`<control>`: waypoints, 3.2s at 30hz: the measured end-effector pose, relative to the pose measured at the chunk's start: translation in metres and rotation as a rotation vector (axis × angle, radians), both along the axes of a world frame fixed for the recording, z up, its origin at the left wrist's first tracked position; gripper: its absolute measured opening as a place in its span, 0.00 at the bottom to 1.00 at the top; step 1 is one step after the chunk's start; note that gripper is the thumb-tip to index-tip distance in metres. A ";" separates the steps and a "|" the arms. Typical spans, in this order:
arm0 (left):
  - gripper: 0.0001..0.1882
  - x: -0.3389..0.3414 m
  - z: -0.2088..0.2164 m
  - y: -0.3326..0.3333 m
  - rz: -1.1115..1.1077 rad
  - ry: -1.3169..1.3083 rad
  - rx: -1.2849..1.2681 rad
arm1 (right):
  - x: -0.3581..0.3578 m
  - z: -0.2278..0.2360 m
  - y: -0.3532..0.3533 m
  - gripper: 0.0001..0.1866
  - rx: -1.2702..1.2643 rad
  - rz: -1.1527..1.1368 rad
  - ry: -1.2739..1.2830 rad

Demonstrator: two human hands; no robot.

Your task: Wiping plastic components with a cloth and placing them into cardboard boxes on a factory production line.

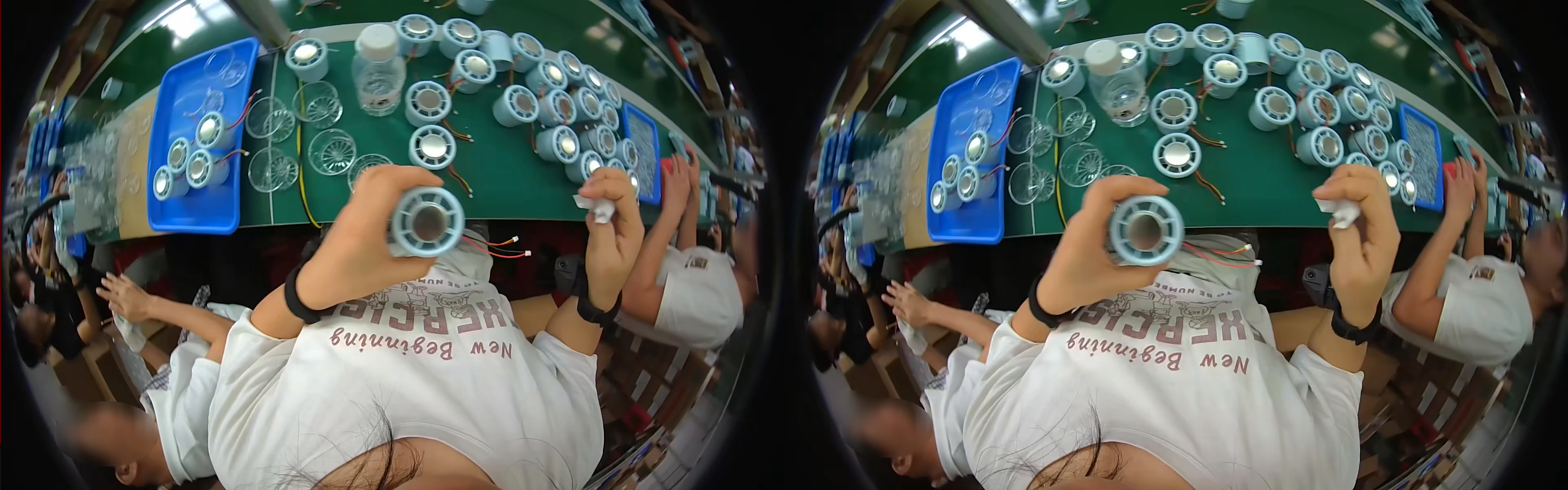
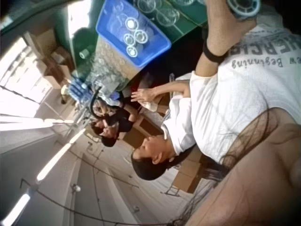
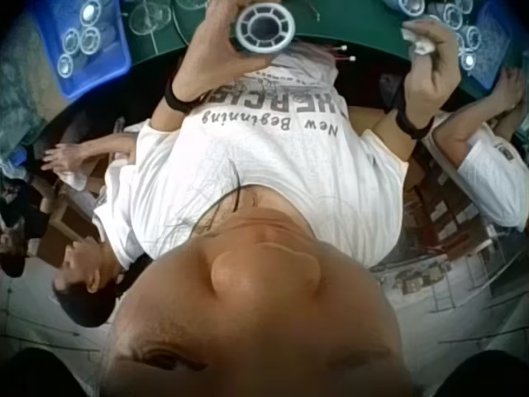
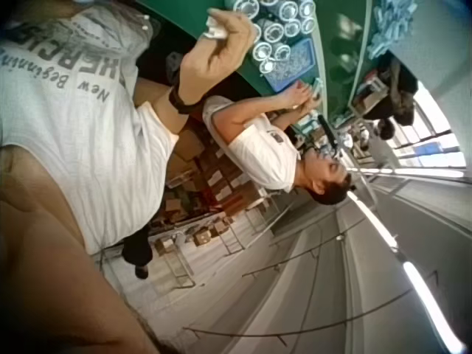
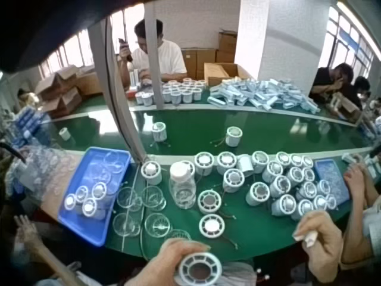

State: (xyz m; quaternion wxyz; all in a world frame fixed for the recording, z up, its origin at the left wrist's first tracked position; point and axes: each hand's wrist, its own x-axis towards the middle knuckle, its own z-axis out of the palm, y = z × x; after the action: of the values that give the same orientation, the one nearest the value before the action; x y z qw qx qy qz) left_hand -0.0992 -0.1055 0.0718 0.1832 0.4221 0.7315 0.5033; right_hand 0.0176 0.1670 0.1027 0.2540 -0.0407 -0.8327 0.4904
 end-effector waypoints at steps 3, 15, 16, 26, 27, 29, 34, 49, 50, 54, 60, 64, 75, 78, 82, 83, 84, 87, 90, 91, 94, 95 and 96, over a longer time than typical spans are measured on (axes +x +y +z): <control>0.35 0.001 0.000 -0.041 0.346 -0.131 0.116 | -0.029 -0.006 -0.025 0.19 0.048 0.037 -0.052; 0.38 0.005 -0.067 -0.072 0.704 0.094 -0.227 | -0.129 0.021 -0.014 0.14 0.251 -0.002 -0.121; 0.39 0.003 -0.073 -0.068 0.704 0.140 -0.230 | -0.142 0.037 -0.004 0.13 0.239 -0.103 -0.207; 0.44 0.005 -0.070 -0.061 0.747 0.246 -0.229 | -0.353 -0.085 0.181 0.40 1.015 -0.068 -0.699; 0.43 0.006 -0.063 -0.063 0.780 0.288 -0.255 | -0.360 -0.092 0.188 0.41 0.968 0.018 -0.720; 0.40 0.010 -0.050 -0.069 0.848 0.364 -0.312 | -0.363 -0.086 0.189 0.41 0.991 0.046 -0.700; 0.35 0.010 -0.016 -0.089 0.686 0.004 -0.028 | -0.322 -0.021 0.182 0.37 0.703 0.214 -0.504; 0.45 -0.024 0.010 0.027 0.281 0.395 0.304 | -0.131 0.069 -0.016 0.38 0.048 0.722 -0.812; 0.45 -0.021 0.011 0.027 0.275 0.393 0.295 | -0.128 0.067 -0.012 0.38 -0.019 0.716 -0.819; 0.42 -0.015 0.014 0.027 0.197 -0.261 0.429 | -0.115 0.062 0.006 0.38 -0.150 0.690 -0.762; 0.30 -0.020 0.012 0.018 -0.033 -1.058 0.526 | -0.115 0.035 -0.002 0.42 0.347 0.835 -0.036; 0.29 -0.020 0.014 0.015 -0.069 -1.184 0.456 | -0.111 0.029 -0.010 0.44 0.361 0.853 -0.164; 0.27 -0.020 0.004 -0.021 0.200 -0.713 0.352 | -0.074 0.018 0.003 0.37 0.535 0.303 -0.478; 0.26 -0.025 0.008 -0.025 0.265 -0.650 0.383 | -0.059 -0.010 0.009 0.36 0.622 0.069 -0.562; 0.21 -0.026 0.010 -0.020 0.301 -0.565 0.462 | -0.065 -0.050 0.003 0.34 0.731 -0.104 -0.608; 0.21 -0.026 0.010 -0.019 0.269 -0.568 0.459 | -0.069 -0.059 0.001 0.34 0.774 -0.145 -0.640; 0.20 -0.027 0.009 -0.017 0.237 -0.569 0.456 | -0.071 -0.062 0.001 0.34 0.816 -0.188 -0.672; 0.20 -0.027 0.008 -0.016 0.218 -0.567 0.413 | -0.064 -0.052 0.001 0.33 0.823 -0.189 -0.663; 0.19 -0.028 0.008 -0.017 0.210 -0.572 0.379 | -0.070 -0.023 0.014 0.31 0.837 -0.147 -0.555; 0.18 -0.029 0.008 -0.017 0.205 -0.578 0.367 | -0.077 -0.008 0.022 0.30 0.845 -0.111 -0.454; 0.18 -0.031 0.007 -0.018 0.198 -0.606 0.351 | -0.123 0.036 0.062 0.27 0.675 -0.088 -0.508; 0.18 -0.032 0.007 -0.017 0.204 -0.614 0.352 | -0.143 0.045 0.076 0.26 0.766 -0.037 -0.504; 0.18 -0.034 0.006 -0.018 0.208 -0.623 0.355 | -0.154 0.048 0.082 0.24 0.860 0.014 -0.500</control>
State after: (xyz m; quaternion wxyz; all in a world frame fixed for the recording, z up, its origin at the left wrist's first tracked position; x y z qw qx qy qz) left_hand -0.1337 -0.1231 0.0779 0.2686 0.1974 0.5810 0.7425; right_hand -0.1363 0.2487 0.1510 0.0373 -0.0431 -0.9952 0.0794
